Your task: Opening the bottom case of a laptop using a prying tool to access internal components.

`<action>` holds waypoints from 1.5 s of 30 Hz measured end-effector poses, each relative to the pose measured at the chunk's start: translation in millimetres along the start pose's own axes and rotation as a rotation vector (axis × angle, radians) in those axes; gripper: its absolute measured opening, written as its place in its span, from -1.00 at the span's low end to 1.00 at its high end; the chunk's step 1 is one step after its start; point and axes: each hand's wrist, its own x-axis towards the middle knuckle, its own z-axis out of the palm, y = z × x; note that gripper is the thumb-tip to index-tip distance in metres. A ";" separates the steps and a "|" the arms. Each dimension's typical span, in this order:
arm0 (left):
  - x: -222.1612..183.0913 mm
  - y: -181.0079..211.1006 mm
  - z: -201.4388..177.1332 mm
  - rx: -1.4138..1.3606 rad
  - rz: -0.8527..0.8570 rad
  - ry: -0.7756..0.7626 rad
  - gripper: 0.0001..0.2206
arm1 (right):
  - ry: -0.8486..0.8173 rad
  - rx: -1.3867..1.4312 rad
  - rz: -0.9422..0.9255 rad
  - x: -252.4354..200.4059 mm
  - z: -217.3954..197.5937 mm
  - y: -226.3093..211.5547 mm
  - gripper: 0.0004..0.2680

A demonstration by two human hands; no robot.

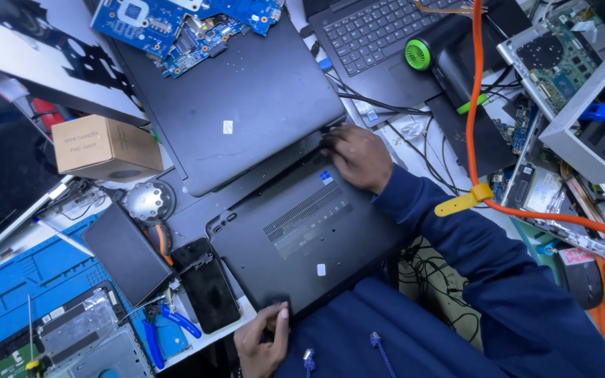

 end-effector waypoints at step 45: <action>196.9 -81.6 -5.5 0.722 -0.050 -0.135 -0.46 | -0.115 -0.272 0.229 -9.9 15.0 23.1 -0.76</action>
